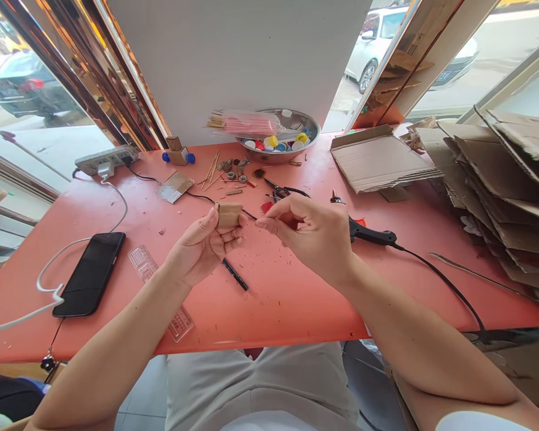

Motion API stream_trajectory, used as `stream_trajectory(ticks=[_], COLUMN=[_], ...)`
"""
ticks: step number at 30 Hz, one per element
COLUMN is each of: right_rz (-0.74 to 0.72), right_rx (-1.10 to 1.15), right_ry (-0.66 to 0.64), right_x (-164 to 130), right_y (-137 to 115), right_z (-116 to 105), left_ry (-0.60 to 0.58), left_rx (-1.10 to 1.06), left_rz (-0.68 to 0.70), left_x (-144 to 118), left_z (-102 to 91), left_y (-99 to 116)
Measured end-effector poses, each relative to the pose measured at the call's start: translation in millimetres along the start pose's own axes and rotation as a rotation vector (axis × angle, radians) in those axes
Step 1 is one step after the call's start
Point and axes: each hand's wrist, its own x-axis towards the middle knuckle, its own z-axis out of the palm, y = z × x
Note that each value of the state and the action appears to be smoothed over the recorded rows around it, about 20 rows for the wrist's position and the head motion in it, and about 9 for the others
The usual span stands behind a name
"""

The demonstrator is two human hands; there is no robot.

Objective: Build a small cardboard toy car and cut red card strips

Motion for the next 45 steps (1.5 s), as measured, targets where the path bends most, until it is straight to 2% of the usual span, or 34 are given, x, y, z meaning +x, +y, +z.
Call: stream_trajectory(ticks=[3, 8, 12, 16, 23, 28, 38, 45], right_rz=[-0.098, -0.277, -0.271, -0.330, -0.411, -0.414, -0.405, -0.451], right_rx=[-0.128, -0.223, -0.264, -0.288, -0.252, -0.351, -0.553, -0.534], right_ry=[0.030, 0.007, 0.021, -0.046, -0.007, -0.041, -0.134, -0.097], right_x=[-0.6, -4.5, -6.2, -4.2, -6.5, -8.9, -11.0, -10.2], right_y=[-0.3, -0.7, -1.3, 2.3, 13.3, 12.0, 14.4, 15.1], right_z=[0.4, 5.8, 6.1, 6.9, 16.3, 19.7, 19.0, 19.7], left_ry=[-0.013, -0.056, -0.089, -0.117, -0.113, -0.116, -0.035, 0.023], left_rx=[0.011, 0.093, 0.124, 0.126, 0.131, 0.118, -0.115, -0.129], left_rz=[0.006, 0.042, 0.019, 0.009, 0.032, 0.028, -0.161, -0.247], left_x=[-0.1, 0.4, 0.6, 0.4, -0.8, 0.0, -6.6, -7.2], left_z=[-0.8, -5.3, -6.2, -4.2, -1.9, -2.2, 16.5, 24.3], left_y=[-1.9, -6.4, -8.5, -8.6, -10.1, -15.2, -15.6, -13.9])
